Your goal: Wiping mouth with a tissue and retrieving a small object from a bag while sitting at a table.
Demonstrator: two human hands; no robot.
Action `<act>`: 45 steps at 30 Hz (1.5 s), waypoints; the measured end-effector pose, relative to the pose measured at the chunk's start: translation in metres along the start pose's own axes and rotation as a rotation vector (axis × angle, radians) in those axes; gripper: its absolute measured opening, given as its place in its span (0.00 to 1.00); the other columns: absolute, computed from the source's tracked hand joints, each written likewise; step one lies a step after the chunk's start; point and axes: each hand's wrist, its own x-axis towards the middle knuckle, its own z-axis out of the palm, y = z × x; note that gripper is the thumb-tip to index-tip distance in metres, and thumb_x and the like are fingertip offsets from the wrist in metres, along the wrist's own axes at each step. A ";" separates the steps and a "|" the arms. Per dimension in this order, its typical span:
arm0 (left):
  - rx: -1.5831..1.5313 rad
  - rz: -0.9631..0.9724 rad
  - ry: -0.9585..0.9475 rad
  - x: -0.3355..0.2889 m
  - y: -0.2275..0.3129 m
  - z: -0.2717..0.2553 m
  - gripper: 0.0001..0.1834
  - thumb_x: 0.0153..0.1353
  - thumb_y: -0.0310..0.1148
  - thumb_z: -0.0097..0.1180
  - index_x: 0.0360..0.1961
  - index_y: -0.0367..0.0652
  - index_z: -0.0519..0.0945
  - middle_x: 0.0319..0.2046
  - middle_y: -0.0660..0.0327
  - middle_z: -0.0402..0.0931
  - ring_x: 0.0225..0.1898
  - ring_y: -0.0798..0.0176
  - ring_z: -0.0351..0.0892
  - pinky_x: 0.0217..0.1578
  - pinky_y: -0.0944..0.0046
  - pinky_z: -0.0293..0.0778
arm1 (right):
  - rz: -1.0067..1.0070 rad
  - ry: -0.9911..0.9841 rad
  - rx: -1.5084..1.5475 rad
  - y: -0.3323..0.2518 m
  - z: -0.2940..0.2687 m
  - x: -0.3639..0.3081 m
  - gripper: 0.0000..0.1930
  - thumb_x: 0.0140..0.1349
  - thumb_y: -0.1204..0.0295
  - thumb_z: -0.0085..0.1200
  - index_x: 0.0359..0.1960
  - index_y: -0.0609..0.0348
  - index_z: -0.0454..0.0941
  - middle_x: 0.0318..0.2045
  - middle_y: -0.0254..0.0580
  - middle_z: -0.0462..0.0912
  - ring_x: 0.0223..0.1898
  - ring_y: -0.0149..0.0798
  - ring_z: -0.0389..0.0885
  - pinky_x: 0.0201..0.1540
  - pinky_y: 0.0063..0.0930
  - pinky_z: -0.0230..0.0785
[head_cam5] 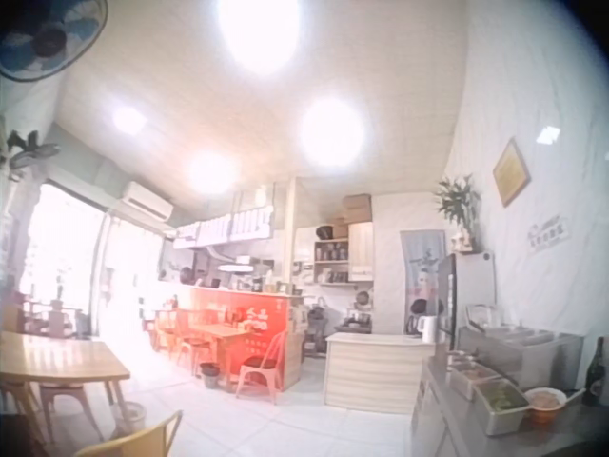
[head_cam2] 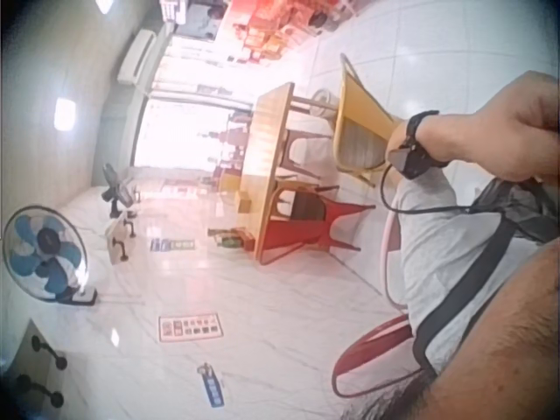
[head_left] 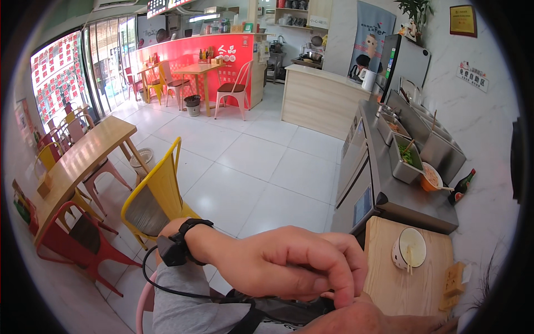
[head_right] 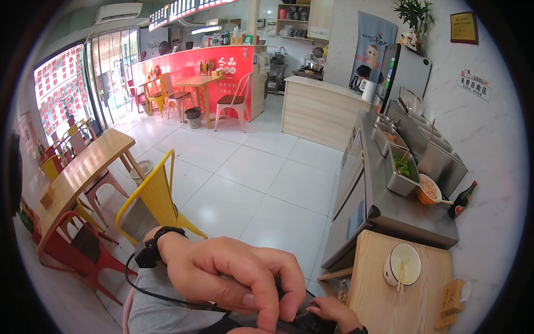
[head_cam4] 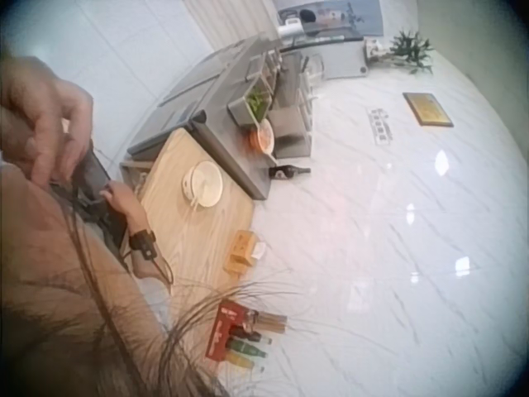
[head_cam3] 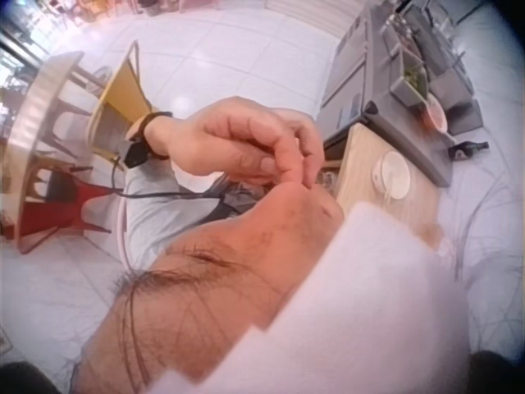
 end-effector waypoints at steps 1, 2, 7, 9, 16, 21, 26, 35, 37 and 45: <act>-0.005 -0.001 -0.005 0.000 0.000 -0.001 0.12 0.70 0.22 0.41 0.46 0.35 0.78 0.52 0.58 0.65 0.44 0.71 0.68 0.42 0.72 0.65 | -0.002 -0.002 -0.003 0.001 0.000 0.002 0.24 0.64 0.51 0.55 0.49 0.60 0.80 0.45 0.54 0.83 0.49 0.56 0.80 0.50 0.43 0.73; -0.063 -0.029 0.015 0.000 -0.001 -0.001 0.13 0.70 0.21 0.41 0.47 0.35 0.78 0.53 0.58 0.65 0.42 0.73 0.68 0.39 0.74 0.64 | 0.004 0.003 0.001 0.003 0.001 0.003 0.24 0.64 0.51 0.55 0.49 0.60 0.80 0.45 0.54 0.83 0.49 0.56 0.80 0.50 0.43 0.73; -0.083 -0.040 0.022 0.000 0.001 -0.004 0.14 0.69 0.21 0.41 0.47 0.35 0.80 0.53 0.59 0.65 0.38 0.75 0.67 0.35 0.75 0.63 | -0.030 -0.009 0.016 0.010 0.003 0.010 0.24 0.63 0.51 0.56 0.48 0.60 0.80 0.45 0.54 0.83 0.48 0.56 0.80 0.50 0.43 0.73; -0.037 0.007 0.013 0.001 -0.001 -0.003 0.14 0.68 0.21 0.40 0.47 0.35 0.80 0.53 0.59 0.65 0.39 0.74 0.67 0.35 0.75 0.63 | -0.044 -0.003 0.001 0.012 0.005 0.010 0.24 0.63 0.51 0.56 0.48 0.60 0.80 0.45 0.54 0.83 0.48 0.56 0.80 0.50 0.43 0.73; 0.051 0.075 0.015 0.005 -0.006 -0.001 0.12 0.68 0.22 0.41 0.44 0.36 0.78 0.51 0.59 0.66 0.42 0.73 0.66 0.35 0.75 0.64 | -0.016 -0.071 0.013 0.001 -0.003 0.005 0.24 0.63 0.52 0.56 0.50 0.59 0.80 0.44 0.52 0.84 0.48 0.55 0.81 0.50 0.43 0.73; -0.072 0.002 0.021 0.005 -0.008 0.004 0.09 0.67 0.22 0.42 0.41 0.37 0.76 0.49 0.60 0.66 0.39 0.74 0.66 0.34 0.75 0.64 | -0.103 0.061 -0.012 0.003 0.000 0.004 0.19 0.63 0.59 0.56 0.43 0.64 0.81 0.42 0.59 0.82 0.47 0.60 0.79 0.50 0.46 0.71; -0.140 -0.033 0.012 0.005 -0.009 0.002 0.07 0.67 0.22 0.43 0.39 0.38 0.74 0.49 0.60 0.66 0.34 0.75 0.65 0.32 0.76 0.63 | -0.124 0.093 0.008 0.005 0.003 0.003 0.18 0.63 0.61 0.56 0.42 0.65 0.81 0.42 0.61 0.82 0.47 0.62 0.78 0.50 0.48 0.70; -0.117 -0.037 0.083 0.006 -0.005 0.003 0.07 0.65 0.19 0.51 0.40 0.40 0.68 0.47 0.56 0.68 0.52 0.61 0.70 0.58 0.60 0.63 | -0.109 0.095 0.019 -0.001 -0.002 0.001 0.18 0.63 0.61 0.55 0.43 0.66 0.80 0.43 0.61 0.82 0.48 0.62 0.78 0.50 0.47 0.71; -0.107 -0.027 0.093 0.006 -0.008 0.002 0.10 0.63 0.18 0.54 0.40 0.40 0.67 0.46 0.56 0.69 0.50 0.62 0.71 0.56 0.62 0.65 | -0.052 0.053 0.015 0.001 -0.001 0.002 0.20 0.63 0.57 0.55 0.46 0.63 0.80 0.44 0.57 0.83 0.48 0.59 0.79 0.50 0.45 0.72; 0.243 0.061 0.137 0.005 -0.003 -0.006 0.09 0.58 0.23 0.67 0.38 0.37 0.79 0.37 0.59 0.75 0.36 0.64 0.73 0.36 0.67 0.70 | 0.030 -0.027 -0.006 0.001 -0.002 0.005 0.24 0.64 0.51 0.55 0.50 0.59 0.80 0.45 0.51 0.84 0.49 0.54 0.81 0.51 0.41 0.73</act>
